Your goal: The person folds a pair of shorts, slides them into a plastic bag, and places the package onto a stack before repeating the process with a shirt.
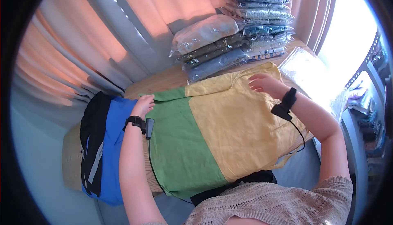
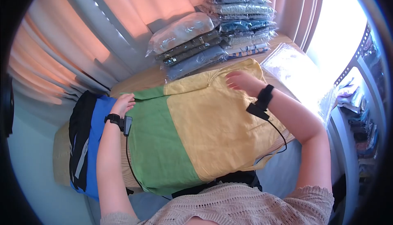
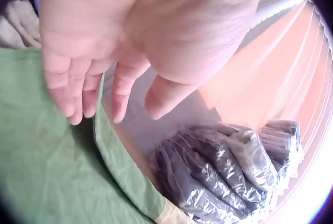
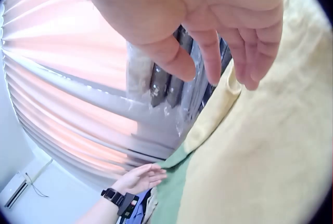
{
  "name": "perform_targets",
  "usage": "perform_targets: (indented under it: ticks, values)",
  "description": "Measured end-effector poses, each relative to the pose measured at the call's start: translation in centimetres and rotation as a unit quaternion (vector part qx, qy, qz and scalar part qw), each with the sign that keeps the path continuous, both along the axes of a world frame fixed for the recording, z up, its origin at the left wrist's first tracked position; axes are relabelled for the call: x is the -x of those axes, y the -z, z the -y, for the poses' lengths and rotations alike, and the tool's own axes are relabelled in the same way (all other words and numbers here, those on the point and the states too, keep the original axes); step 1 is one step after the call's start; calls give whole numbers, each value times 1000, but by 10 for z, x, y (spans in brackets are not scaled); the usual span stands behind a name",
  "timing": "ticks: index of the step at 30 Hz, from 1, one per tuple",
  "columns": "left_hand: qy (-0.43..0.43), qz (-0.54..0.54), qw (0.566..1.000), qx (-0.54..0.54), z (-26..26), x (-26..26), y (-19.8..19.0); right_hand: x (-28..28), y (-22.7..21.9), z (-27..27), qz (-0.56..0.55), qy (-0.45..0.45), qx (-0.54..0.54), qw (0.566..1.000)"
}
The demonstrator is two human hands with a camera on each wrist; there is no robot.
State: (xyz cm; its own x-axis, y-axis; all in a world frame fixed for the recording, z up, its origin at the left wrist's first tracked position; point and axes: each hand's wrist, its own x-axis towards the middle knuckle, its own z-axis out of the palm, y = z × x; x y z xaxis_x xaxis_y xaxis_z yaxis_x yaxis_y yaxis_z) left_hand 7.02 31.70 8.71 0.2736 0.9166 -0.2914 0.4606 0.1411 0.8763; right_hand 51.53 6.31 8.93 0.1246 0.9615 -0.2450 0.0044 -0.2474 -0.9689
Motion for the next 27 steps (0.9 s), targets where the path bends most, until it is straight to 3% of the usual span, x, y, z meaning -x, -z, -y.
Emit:
perform_targets:
  ticks: [3,4,6,9,11,13,15,17,22,24,26,27]
  values:
    - [120,-35,991,47,14,-18,1,41,-7,-16,24,-116,67,991]
    - [177,-49,980,70,24,-25,-2,47,-4,-23,23,-115,68,991]
    - [202,-70,976,50,31,-32,-6,53,5,-38,55,-156,13,986]
    - [177,6,970,-166,58,-25,-24,52,-11,-35,149,-57,-152,976]
    - [213,-15,945,-246,87,3,-41,44,-44,-3,96,-52,-146,983]
    - [181,-63,946,-261,144,32,-64,31,-63,49,79,0,-185,980]
    - [137,-44,962,-234,194,63,-67,11,-67,108,120,86,-205,968]
    - [75,-79,965,-239,233,106,-48,-2,-58,164,106,213,-199,951]
    - [-85,-80,963,-241,327,167,13,-3,19,274,108,478,-130,862]
    - [-159,20,975,-151,354,179,44,2,59,295,60,516,-128,845]
    - [-217,-1,966,-143,371,168,64,13,73,290,97,523,-107,840]
    - [-218,-1,967,-130,375,162,72,9,82,283,180,502,-116,838]
